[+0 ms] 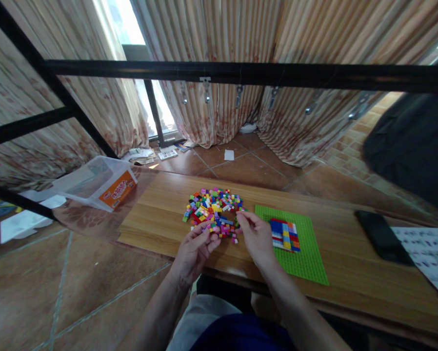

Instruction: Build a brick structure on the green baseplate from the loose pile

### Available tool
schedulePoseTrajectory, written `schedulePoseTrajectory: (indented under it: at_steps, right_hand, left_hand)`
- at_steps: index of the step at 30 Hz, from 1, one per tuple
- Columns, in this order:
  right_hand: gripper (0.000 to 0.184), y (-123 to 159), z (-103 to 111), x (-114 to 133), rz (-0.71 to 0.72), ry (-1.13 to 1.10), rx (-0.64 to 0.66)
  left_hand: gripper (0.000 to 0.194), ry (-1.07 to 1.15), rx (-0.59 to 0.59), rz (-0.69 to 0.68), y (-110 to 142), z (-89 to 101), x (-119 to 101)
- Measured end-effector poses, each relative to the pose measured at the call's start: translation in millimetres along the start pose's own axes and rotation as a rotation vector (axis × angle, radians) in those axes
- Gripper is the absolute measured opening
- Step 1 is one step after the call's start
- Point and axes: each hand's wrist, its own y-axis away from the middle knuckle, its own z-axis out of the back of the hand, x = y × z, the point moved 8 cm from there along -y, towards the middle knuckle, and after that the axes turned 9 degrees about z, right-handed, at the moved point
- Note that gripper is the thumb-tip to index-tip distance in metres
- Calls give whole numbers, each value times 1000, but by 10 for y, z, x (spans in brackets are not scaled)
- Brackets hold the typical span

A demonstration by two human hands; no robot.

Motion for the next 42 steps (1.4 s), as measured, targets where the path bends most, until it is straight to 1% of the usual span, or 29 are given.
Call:
schedulePoseTrajectory:
  at_steps: [2,4,5,7,10,13,16,18,21,24,27,30,32,36,38,42]
  right_hand:
    - [26,-65,-76,-33,85,196,44]
    - [23,-127,-148,-60,153,344,90]
    - [25,-148,-176,-75,168,383,112]
    - [27,-154,-207,-87,178,386,143]
    - [26,-73,-215,-63,159,283,168]
    - [27,71,-231,-46,63,98,201]
    - [33,217,-268,-27,-69,-112,223]
    - [37,293,-280,-12,-138,-200,211]
    - [38,385,-295,-19,-219,-269,182]
    - [33,461,-307,-53,-269,-307,162]
    - [29,507,-278,-97,-304,-359,128]
    - [30,518,-192,-135,-326,-385,68]
    - [31,520,-141,-153,-335,-400,46]
    - [31,541,-82,-185,-334,-455,34]
    - [31,564,-53,-219,-338,-479,26]
    - [32,605,22,-283,-314,-508,14]
  left_hand:
    - [24,23,2,2,-3,-22,1]
    - [20,29,-30,-2,-10,-9,-4]
    - [18,26,-51,-3,-15,7,-4]
    - [19,9,-86,-5,-26,43,2]
    - [29,-58,-112,-47,-45,73,7]
    - [34,-222,-125,-158,-49,52,-27]
    - [30,-441,-139,-302,-34,-13,-74]
    - [26,-555,-138,-377,-26,-59,-76]
    - [21,-688,-144,-464,-12,-106,-42]
    - [19,-799,-171,-498,4,-141,10]
    - [21,-806,-156,-452,11,-184,56]
    - [25,-729,-108,-359,1,-211,97]
    - [26,-674,-97,-303,-14,-196,123]
    - [30,-542,-148,-186,-76,-69,209]
    - [32,-509,-169,-145,-106,-21,253]
    - [34,-589,-187,-155,-134,15,284]
